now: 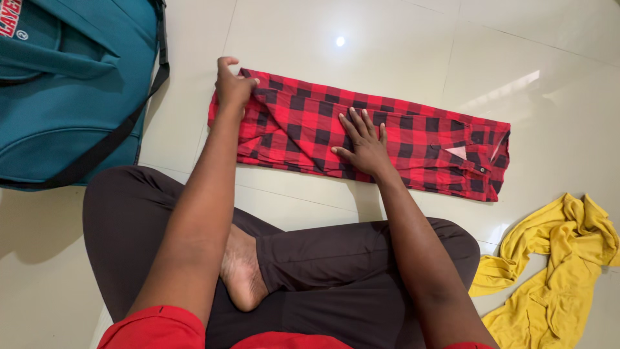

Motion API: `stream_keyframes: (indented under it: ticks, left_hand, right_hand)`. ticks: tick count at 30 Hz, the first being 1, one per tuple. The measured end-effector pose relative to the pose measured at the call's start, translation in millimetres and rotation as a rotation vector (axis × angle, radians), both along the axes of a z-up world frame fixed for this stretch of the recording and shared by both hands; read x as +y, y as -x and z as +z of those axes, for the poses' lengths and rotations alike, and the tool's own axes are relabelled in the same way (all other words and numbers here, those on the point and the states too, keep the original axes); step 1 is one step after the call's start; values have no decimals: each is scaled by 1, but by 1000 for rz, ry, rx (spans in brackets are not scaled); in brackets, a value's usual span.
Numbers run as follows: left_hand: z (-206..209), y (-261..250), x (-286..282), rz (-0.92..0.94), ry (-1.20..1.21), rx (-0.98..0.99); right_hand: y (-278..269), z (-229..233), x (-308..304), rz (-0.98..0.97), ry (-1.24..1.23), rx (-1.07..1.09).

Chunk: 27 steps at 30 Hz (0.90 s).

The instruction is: The person folds a shirt by folding the sides and sleeves inward, rolling and folding the body into a rectangle, and smoothing the fabric by hand.

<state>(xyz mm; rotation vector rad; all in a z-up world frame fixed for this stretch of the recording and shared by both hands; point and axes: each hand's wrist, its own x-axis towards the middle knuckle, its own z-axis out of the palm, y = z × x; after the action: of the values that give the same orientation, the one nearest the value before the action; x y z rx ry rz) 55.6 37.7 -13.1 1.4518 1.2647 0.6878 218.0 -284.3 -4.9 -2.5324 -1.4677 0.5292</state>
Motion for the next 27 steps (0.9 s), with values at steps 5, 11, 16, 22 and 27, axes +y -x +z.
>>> stream_keyframes:
  ticks: [5,11,16,22,27]
  left_hand:
    - [-23,5,17,-153,53,-232]
    - [-45,7,21,-143,-102,-126]
    - [-7,5,-22,-124,-792,255]
    - [-2,-13,-82,-715,-725,439]
    - [11,10,-61,-602,-767,716]
  right_hand:
    - [0,3,1,-15,14,17]
    - [-1,0,1,-6,3,9]
    - [-2,-2,0,-3,0,11]
    - [-1,-2,2,-9,20,0]
    - [-1,-2,-1,-13,-12,-5]
